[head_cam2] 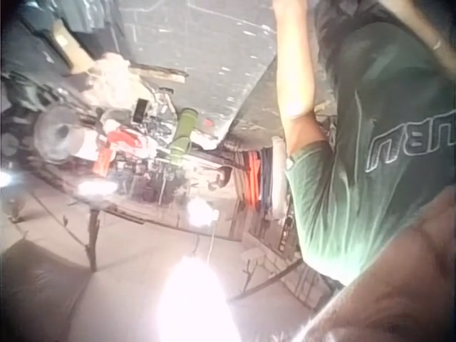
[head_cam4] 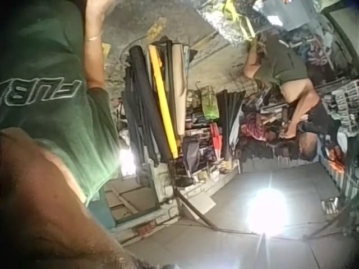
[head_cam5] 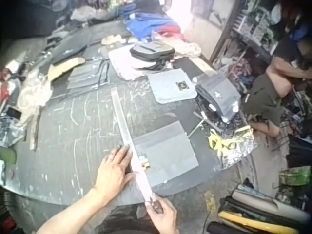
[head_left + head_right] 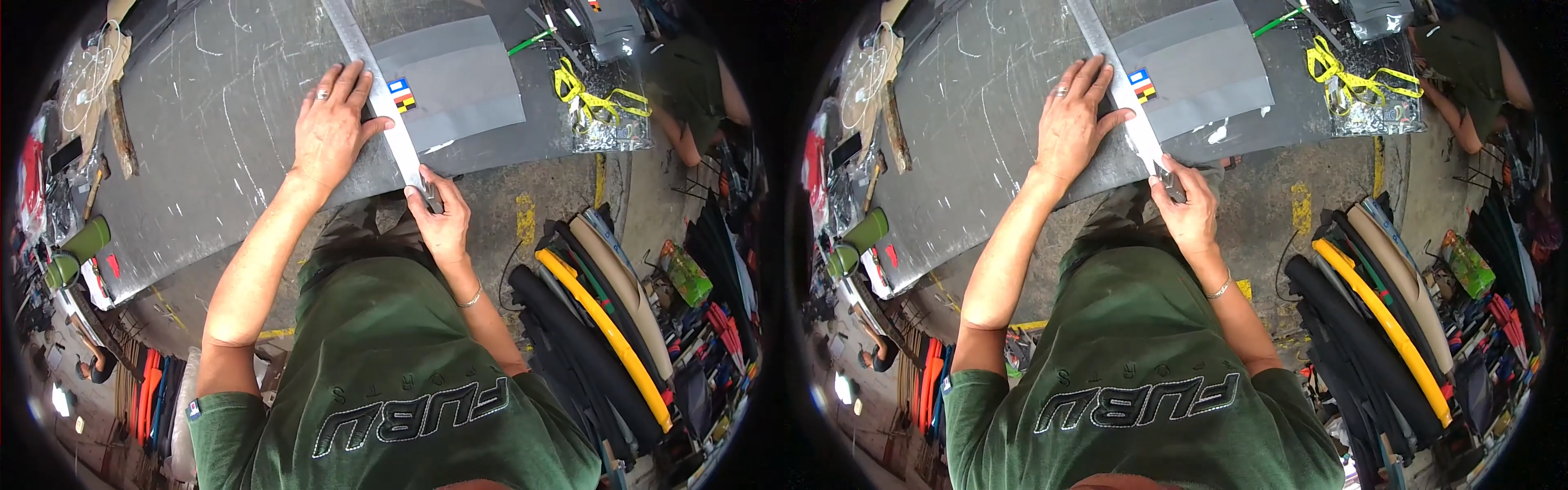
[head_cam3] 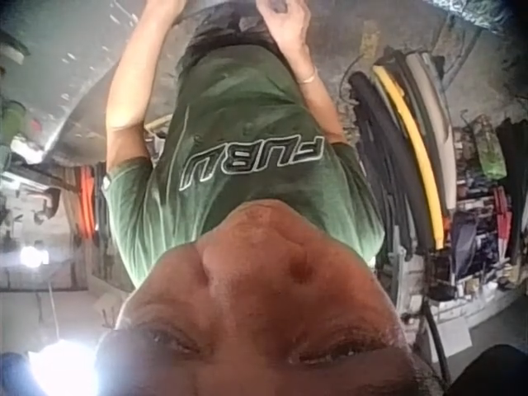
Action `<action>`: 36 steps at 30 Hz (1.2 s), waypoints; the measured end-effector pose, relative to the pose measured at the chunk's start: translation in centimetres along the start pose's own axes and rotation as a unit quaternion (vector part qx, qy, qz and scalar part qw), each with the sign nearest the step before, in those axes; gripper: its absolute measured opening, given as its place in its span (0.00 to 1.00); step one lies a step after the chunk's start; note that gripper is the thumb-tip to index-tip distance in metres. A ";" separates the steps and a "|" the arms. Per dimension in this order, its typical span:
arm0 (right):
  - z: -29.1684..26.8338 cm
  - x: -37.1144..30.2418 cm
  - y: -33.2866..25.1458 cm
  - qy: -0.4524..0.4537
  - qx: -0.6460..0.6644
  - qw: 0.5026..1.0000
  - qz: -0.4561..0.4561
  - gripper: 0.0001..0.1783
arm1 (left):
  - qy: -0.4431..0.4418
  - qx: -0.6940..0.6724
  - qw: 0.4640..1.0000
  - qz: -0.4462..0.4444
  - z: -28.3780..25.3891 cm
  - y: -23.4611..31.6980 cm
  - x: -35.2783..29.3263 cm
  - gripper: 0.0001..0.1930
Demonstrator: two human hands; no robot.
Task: Marking a piece of grey fabric with a pencil and ruler, then cutting it using a utility knife.
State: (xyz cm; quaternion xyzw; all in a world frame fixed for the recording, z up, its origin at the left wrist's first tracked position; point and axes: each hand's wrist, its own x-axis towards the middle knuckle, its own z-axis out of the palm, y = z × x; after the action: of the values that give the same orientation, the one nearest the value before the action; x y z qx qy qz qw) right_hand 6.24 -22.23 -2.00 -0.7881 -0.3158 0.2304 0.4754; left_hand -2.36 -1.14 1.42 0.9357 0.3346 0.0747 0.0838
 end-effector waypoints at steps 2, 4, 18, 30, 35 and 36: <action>-0.1 0.1 -0.2 -0.009 -0.006 1.000 0.010 0.22 | -0.027 -0.036 0.998 0.036 0.4 -0.2 0.3 0.40; -0.7 0.1 -0.3 -0.026 -0.008 0.999 0.025 0.23 | -0.051 -0.060 0.997 0.025 0.2 0.0 0.6 0.40; -2.7 7.4 -6.0 -0.162 -0.108 0.981 -0.009 0.34 | -0.052 0.000 0.997 0.049 -0.1 0.5 1.4 0.40; 2.1 12.6 -7.6 -0.192 -0.152 0.969 -0.046 0.29 | -0.100 -0.040 0.993 0.037 -0.4 0.8 1.1 0.40; 2.4 12.7 -7.5 -0.179 -0.162 0.969 -0.046 0.29 | -0.090 -0.051 0.994 0.033 -0.2 0.7 1.2 0.39; 2.4 12.6 -7.6 -0.180 -0.163 0.969 -0.045 0.29 | -0.091 -0.053 0.994 0.032 -0.2 0.7 1.2 0.39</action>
State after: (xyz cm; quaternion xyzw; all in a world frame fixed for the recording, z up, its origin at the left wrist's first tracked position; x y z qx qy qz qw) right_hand 11.29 -9.06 2.90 -0.7857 -0.4644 0.2926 0.2852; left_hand -1.08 -0.89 1.83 0.9432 0.2908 0.0095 0.1606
